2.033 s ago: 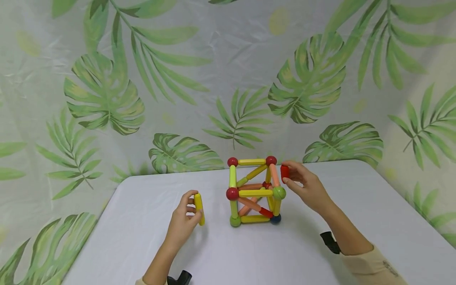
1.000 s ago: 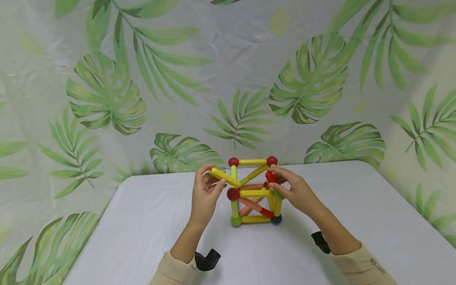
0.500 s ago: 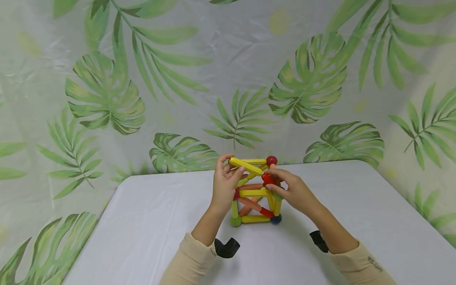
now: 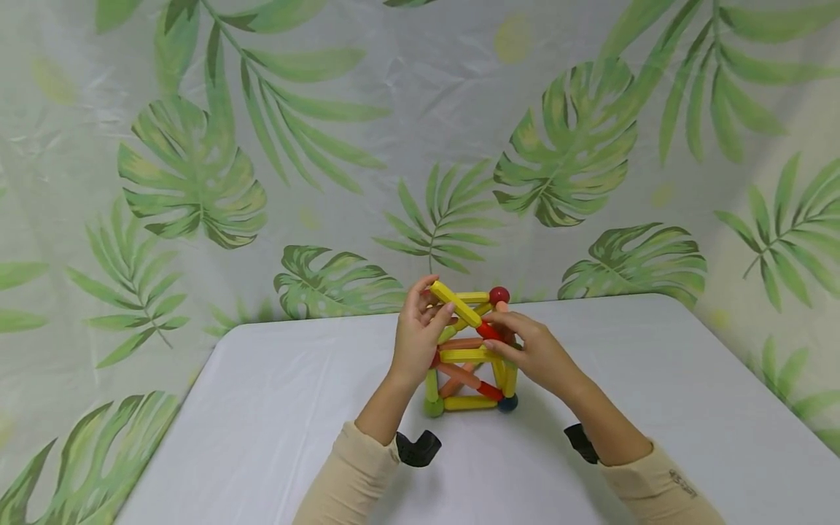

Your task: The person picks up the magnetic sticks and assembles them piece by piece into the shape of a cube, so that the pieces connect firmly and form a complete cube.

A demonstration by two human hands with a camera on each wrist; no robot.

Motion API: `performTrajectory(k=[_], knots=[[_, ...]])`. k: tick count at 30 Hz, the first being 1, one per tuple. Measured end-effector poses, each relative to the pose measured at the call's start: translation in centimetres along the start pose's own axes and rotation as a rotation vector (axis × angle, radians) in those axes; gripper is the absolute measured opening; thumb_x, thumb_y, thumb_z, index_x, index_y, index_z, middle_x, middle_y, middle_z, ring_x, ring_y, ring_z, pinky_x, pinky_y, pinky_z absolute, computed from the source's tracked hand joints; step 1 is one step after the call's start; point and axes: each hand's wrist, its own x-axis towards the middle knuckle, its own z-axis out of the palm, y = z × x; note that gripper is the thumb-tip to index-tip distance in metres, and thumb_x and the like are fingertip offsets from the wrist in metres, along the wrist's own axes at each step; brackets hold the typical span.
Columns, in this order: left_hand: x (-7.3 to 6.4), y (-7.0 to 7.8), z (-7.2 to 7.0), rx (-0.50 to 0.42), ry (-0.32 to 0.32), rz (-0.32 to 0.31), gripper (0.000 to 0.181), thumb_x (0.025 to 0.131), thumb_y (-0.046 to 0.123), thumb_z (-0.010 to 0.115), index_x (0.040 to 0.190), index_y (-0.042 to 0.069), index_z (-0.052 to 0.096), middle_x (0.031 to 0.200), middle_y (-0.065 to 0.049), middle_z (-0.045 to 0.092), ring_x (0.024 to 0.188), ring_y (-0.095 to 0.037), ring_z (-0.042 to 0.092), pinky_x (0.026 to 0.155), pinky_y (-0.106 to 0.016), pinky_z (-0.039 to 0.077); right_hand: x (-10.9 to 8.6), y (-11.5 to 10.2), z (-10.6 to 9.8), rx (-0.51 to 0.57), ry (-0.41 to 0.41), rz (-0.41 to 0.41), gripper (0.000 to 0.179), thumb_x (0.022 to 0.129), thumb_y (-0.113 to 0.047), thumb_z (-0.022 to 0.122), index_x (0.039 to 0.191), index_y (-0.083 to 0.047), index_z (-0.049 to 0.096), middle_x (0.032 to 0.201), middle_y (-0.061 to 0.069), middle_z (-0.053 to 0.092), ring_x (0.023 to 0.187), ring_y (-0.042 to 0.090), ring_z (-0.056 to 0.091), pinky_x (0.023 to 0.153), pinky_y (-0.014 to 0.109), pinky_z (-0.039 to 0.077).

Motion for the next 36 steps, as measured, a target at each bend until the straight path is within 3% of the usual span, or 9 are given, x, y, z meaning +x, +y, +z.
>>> performTrajectory(k=[2,8,11,18,23,28,33,36], knots=[[0.1,-0.1,-0.4,0.051,0.0,0.011,0.044,0.09,0.012,0.055,0.131,0.012,0.038,0.109,-0.015,0.049,0.096,-0.025,0.056,0.079,-0.033,0.049,0.2,-0.1,0.2,-0.002,0.012,0.012,0.035,0.078,-0.011,0.069,0.111,-0.006,0.059,0.084,-0.004,0.053,0.071,0.013,0.047,0.057,0.022,0.046],[0.3,-0.2,-2.0,0.506,-0.007,0.12,0.047,0.088,0.017,0.059,0.131,0.012,0.043,0.114,-0.006,0.049,0.095,-0.02,0.055,0.075,-0.027,0.049,0.9,-0.3,0.8,0.008,0.033,0.088,0.031,0.081,-0.022,0.067,0.108,-0.008,0.06,0.074,-0.003,0.047,0.065,0.015,0.042,0.05,0.022,0.04],[0.4,-0.4,-2.7,0.627,-0.051,0.137,0.052,0.086,0.015,0.061,0.134,0.012,0.041,0.117,-0.006,0.047,0.096,-0.024,0.052,0.075,-0.029,0.048,1.3,-0.4,1.1,0.025,0.044,0.121,0.029,0.081,-0.024,0.066,0.105,-0.009,0.061,0.074,-0.001,0.047,0.064,0.016,0.042,0.049,0.021,0.041],[1.0,-1.1,-3.8,0.697,-0.149,0.061,0.062,0.085,0.02,0.062,0.139,0.017,0.033,0.13,-0.008,0.039,0.105,-0.026,0.048,0.08,-0.035,0.046,2.2,-0.9,1.7,0.007,0.066,0.161,0.03,0.082,-0.019,0.067,0.107,-0.005,0.058,0.085,0.001,0.058,0.07,0.016,0.05,0.055,0.022,0.049],[1.6,-1.9,-4.5,0.744,-0.188,-0.012,0.064,0.085,0.022,0.063,0.14,0.018,0.031,0.134,-0.008,0.036,0.112,-0.023,0.044,0.083,-0.036,0.045,2.8,-1.2,2.0,-0.027,0.045,0.255,0.024,0.082,-0.017,0.067,0.102,-0.004,0.06,0.086,0.003,0.057,0.069,0.018,0.049,0.056,0.025,0.047],[2.0,-3.0,-5.0,0.772,-0.213,-0.051,0.062,0.085,0.02,0.063,0.139,0.011,0.034,0.135,-0.009,0.037,0.119,-0.024,0.038,0.084,-0.039,0.044,3.2,-1.2,2.3,-0.059,0.034,0.346,0.021,0.081,-0.016,0.068,0.098,-0.005,0.061,0.084,0.004,0.056,0.067,0.019,0.047,0.054,0.025,0.046],[2.0,-3.8,-5.0,0.744,-0.217,-0.068,0.063,0.085,0.018,0.062,0.139,0.007,0.03,0.132,-0.008,0.04,0.12,-0.022,0.037,0.084,-0.041,0.044,3.3,-1.3,2.5,-0.112,0.034,0.375,0.02,0.081,-0.018,0.068,0.095,-0.006,0.062,0.081,0.003,0.057,0.066,0.018,0.048,0.053,0.026,0.047],[2.0,-3.9,-5.0,0.731,-0.206,-0.062,0.06,0.085,0.017,0.062,0.137,0.009,0.034,0.128,-0.006,0.044,0.117,-0.02,0.039,0.084,-0.042,0.044,3.4,-1.4,2.5,-0.16,0.027,0.37,0.018,0.081,-0.019,0.068,0.093,-0.007,0.063,0.079,0.001,0.058,0.067,0.018,0.049,0.065,0.031,0.042]])
